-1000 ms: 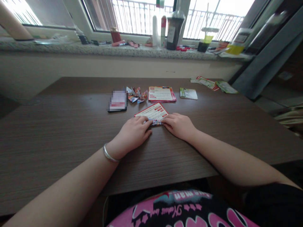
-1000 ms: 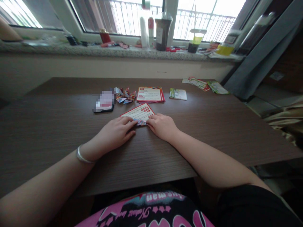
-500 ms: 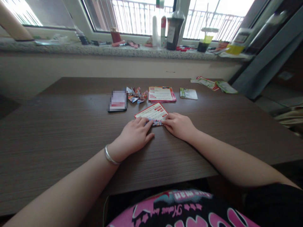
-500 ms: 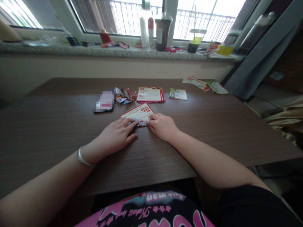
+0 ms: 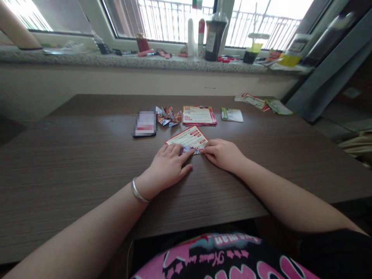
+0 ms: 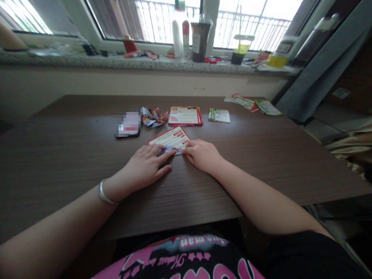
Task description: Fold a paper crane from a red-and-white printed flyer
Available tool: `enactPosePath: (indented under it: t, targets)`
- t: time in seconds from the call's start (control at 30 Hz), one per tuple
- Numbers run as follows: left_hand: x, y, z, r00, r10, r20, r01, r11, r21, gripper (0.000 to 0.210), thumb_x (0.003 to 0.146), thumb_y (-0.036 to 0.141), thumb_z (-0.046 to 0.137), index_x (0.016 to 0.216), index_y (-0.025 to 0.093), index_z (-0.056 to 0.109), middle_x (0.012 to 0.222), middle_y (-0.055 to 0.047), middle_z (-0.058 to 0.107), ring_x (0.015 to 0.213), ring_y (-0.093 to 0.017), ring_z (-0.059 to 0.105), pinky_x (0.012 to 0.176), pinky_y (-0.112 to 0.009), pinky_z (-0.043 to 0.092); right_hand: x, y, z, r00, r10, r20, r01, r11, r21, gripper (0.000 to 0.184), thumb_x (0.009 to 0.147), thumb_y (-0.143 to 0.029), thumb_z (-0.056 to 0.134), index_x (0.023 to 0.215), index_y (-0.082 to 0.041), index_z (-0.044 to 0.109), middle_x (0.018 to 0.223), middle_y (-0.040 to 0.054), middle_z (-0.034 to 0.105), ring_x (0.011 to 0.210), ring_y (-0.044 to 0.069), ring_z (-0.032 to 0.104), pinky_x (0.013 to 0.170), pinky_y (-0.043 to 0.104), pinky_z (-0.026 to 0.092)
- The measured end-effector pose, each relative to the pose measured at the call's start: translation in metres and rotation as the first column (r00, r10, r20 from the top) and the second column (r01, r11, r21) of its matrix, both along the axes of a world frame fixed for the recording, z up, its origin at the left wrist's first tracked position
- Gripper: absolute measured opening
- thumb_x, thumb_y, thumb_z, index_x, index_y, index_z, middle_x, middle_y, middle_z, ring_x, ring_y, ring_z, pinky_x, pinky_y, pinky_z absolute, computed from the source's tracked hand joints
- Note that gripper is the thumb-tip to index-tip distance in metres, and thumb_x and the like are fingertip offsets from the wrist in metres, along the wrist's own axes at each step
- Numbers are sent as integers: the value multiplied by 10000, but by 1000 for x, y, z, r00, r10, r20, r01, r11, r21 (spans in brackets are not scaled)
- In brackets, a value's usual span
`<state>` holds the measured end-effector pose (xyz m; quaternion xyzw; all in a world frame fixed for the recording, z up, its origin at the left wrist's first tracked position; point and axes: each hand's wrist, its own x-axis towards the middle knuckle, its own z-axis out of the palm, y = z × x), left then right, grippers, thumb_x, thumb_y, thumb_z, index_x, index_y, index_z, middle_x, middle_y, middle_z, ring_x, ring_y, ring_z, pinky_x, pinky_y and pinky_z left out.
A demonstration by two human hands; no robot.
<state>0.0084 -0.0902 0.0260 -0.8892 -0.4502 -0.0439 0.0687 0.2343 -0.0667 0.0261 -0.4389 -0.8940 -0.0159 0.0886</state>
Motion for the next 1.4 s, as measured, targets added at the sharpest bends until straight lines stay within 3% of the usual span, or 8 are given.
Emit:
enactPosePath:
  t: [0.13,0.27,0.67,0.93,1.4]
  targets:
    - [1,2,-5,997,-73,17,74,997,-16,508,959,424,423,1410,193,454,1416,-116,484,1320,-296,414,1125,-473,297,3,1,0,1000,22,-7,-22,1000,1,309,960,-314,447,1091,-267,723,1083,36,697,980,185,618,815,297,461]
    - [1,5,-7,992,-124,13,125,990,-68,565,963,441,410,1427,118,423,1438,-112,479,1331,-287,408,1131,-420,323,4,1,2,1000,14,-14,-14,1000,-6,297,951,-320,465,1087,-270,726,1085,34,701,983,188,617,813,302,468]
    - [1,5,-4,988,-153,21,154,985,-71,505,969,458,394,1425,245,435,1418,-87,490,1296,-278,445,1118,-449,338,21,13,-3,996,-12,-94,7,999,-54,251,907,-223,520,1013,-225,748,1001,54,718,921,177,641,831,287,465]
    - [1,4,-4,988,-150,42,153,986,-70,493,964,444,407,1418,254,444,1410,-88,493,1290,-273,446,1118,-451,337,18,7,3,999,-43,-2,43,999,-8,288,933,-243,472,1091,-288,709,975,33,708,912,187,629,745,281,428]
    - [11,-2,-2,992,-116,43,115,993,9,448,948,400,443,1354,221,513,1325,-129,538,1220,-303,486,1036,-468,407,15,9,4,998,0,60,1,1000,-25,316,952,-216,449,1091,-263,729,1062,54,692,963,184,611,830,291,447]
